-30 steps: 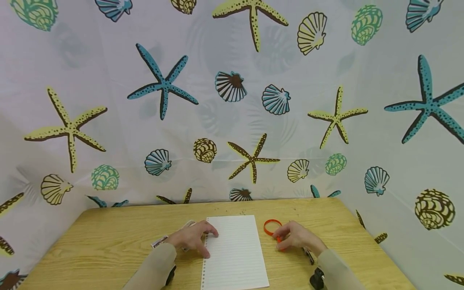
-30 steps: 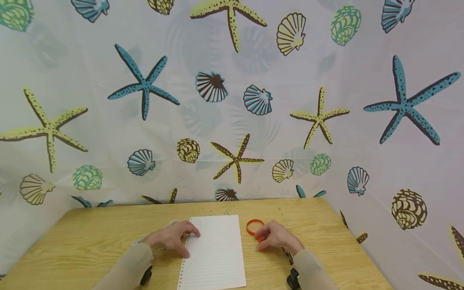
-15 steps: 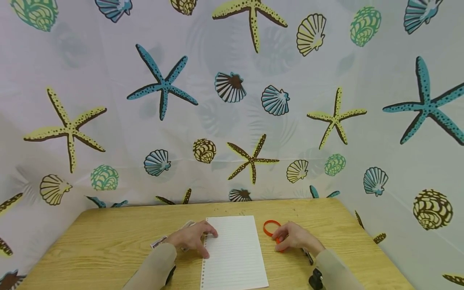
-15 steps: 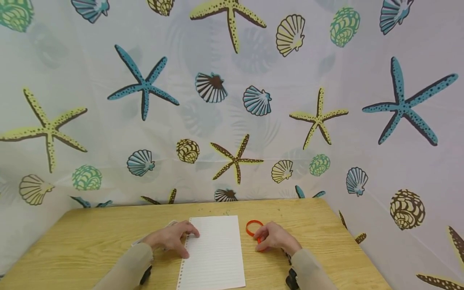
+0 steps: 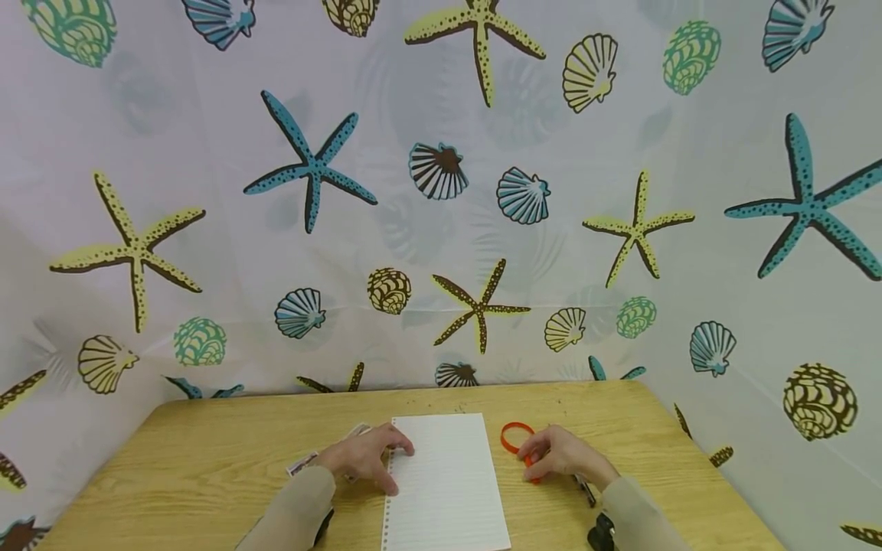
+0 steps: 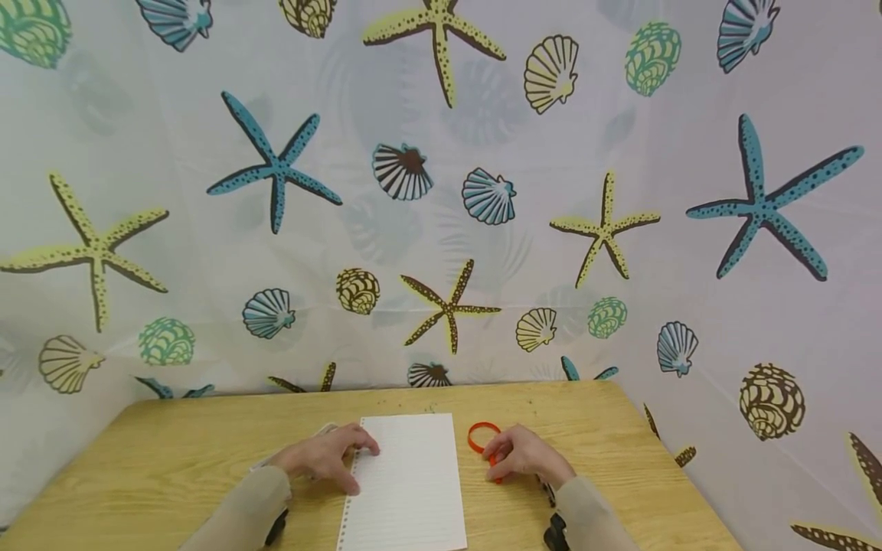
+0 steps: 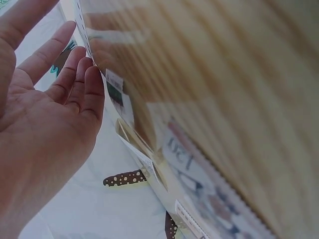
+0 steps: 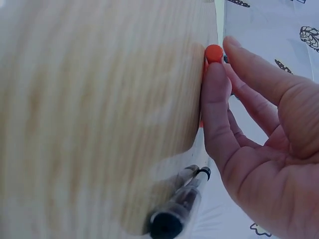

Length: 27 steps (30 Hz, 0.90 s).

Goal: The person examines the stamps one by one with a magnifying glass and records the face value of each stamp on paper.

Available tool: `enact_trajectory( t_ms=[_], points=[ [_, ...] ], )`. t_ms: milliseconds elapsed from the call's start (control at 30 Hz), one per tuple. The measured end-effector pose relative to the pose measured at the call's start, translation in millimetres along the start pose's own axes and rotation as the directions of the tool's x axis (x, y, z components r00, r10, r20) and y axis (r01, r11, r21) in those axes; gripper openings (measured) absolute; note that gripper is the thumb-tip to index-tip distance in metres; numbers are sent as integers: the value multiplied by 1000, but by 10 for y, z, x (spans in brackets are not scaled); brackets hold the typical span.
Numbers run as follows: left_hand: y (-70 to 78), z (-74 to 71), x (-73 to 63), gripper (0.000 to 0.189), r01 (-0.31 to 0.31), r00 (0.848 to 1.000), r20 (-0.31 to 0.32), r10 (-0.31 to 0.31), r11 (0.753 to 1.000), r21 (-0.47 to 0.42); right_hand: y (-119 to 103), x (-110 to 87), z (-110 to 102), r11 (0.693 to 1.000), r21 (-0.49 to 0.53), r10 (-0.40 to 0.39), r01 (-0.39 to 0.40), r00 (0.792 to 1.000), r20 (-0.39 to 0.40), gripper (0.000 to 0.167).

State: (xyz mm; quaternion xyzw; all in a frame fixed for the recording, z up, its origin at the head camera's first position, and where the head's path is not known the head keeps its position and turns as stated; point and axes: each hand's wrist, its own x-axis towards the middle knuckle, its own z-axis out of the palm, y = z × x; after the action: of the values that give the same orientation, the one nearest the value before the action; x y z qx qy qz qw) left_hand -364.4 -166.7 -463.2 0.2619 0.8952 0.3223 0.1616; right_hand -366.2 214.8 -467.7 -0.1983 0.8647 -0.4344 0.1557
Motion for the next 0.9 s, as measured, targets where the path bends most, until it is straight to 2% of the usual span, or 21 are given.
enact_trajectory(
  t_ms=[167,400,600,700,900],
  points=[
    [-10,20,-17,51,-13,1000,8,13,1000,1,11,-32,-14,1000,31,-5,5,1000,14,28],
    [-3,18,6,51,16,1000,-2,-16,1000,3,-9,-83,-105,998,49,-42,42,999,3,33],
    [22,6,30,51,40,999,-3,-40,999,-7,16,-133,-229,997,82,-3,2,1000,5,30],
    [29,2,24,52,53,999,-4,-53,998,-26,45,-158,-291,995,102,-12,10,1000,11,32],
    [8,1,-9,54,38,999,4,-38,999,-25,126,-185,-413,993,113,-52,44,996,71,37]
  ],
)
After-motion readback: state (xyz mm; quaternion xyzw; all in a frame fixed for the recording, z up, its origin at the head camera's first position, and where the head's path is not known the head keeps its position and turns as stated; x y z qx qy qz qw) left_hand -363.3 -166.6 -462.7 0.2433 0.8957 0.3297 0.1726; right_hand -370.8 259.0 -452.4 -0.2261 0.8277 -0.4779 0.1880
